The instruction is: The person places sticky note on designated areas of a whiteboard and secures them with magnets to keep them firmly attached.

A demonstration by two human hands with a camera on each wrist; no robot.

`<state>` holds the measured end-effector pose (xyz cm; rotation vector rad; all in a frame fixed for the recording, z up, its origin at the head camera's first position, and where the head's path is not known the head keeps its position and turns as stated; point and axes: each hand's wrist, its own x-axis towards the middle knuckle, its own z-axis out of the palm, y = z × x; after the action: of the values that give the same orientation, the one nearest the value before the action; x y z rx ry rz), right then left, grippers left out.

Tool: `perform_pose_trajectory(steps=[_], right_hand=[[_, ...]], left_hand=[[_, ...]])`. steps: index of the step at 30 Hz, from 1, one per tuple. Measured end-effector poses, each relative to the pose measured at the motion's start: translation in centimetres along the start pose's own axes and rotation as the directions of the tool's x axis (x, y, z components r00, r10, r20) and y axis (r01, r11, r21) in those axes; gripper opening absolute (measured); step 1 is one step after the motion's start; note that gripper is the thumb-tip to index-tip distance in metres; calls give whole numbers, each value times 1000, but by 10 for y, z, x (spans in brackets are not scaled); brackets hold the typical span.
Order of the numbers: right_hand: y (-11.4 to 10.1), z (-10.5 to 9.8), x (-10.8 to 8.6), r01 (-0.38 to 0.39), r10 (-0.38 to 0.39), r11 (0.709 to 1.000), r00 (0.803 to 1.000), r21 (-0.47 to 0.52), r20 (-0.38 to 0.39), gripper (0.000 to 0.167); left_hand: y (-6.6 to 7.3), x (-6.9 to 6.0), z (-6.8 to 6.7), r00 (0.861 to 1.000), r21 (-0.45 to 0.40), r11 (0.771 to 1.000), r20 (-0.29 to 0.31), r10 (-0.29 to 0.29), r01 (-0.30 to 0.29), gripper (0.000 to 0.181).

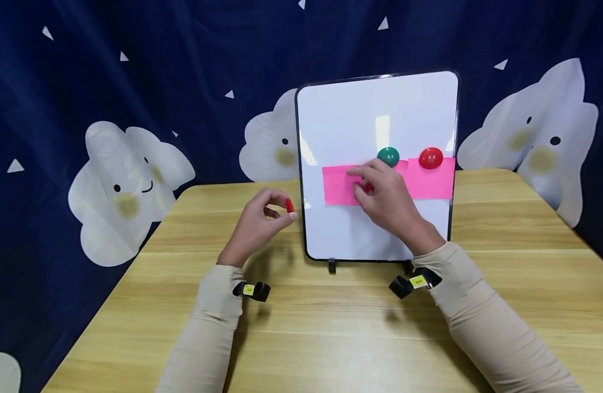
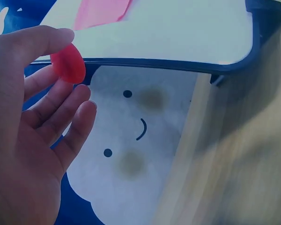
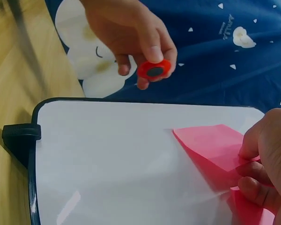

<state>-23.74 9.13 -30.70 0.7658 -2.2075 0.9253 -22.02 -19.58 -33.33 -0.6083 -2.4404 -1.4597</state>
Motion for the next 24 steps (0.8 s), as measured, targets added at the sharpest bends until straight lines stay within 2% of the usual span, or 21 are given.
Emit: perform_pose_trajectory(steps=[13,20,24], right_hand=[[3,6,-3,8,-9,1000,1000,-23,-19,36],[5,12,-5,32,-34,999,998,-35,-60,35],[5,13,-6,37,-41,998,997,-55,-70,37]], left_hand=[[14,15,4,1000,-57,998,-20,22,-24,35],[53,10,5,999,-69,997,-18,35,-36,31],[57,12,7,999,-71,996,-13,45,-45,30]])
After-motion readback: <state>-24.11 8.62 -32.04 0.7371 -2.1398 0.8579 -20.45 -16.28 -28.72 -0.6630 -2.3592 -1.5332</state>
